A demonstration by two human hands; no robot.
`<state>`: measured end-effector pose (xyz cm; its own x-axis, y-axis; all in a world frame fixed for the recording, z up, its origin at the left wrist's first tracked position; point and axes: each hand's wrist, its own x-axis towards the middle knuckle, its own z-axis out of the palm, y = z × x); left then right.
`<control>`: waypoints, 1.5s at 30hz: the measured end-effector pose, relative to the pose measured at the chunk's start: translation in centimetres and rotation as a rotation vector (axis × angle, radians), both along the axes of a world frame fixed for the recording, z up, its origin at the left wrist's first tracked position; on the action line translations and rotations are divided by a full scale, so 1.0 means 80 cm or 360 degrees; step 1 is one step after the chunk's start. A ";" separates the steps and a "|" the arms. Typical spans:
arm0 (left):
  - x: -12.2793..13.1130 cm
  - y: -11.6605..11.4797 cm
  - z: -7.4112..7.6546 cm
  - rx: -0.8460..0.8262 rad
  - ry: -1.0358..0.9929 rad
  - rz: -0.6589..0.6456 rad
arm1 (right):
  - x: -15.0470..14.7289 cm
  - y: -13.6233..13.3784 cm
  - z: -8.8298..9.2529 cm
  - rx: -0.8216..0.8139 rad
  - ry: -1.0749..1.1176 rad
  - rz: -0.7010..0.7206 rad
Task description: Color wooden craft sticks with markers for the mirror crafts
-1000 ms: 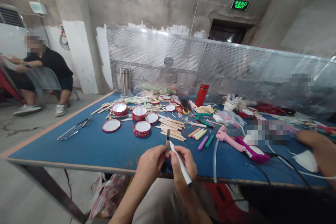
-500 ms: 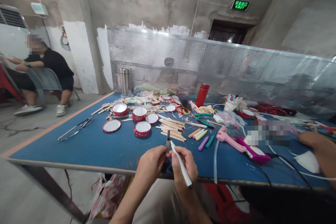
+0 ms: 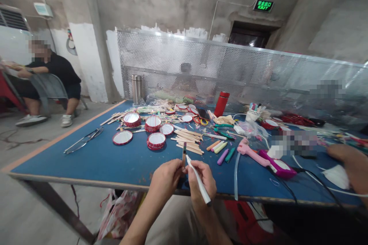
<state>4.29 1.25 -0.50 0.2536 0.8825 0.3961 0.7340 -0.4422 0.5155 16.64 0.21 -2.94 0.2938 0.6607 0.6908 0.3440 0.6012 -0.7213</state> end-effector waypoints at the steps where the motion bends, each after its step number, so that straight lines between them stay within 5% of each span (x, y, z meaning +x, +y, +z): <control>1: 0.000 0.000 0.000 0.0006 0.0000 0.0000 | -0.001 0.000 0.001 -0.0008 0.0002 -0.0010; 45: 0.000 0.001 0.000 -0.0059 0.0046 0.0012 | 0.002 -0.001 -0.002 -0.0041 -0.0080 0.0028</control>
<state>4.31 1.33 -0.49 0.2580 0.8984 0.3554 0.7520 -0.4177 0.5100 16.81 0.15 -3.11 0.2474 0.6832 0.6870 0.3697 0.5888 -0.7187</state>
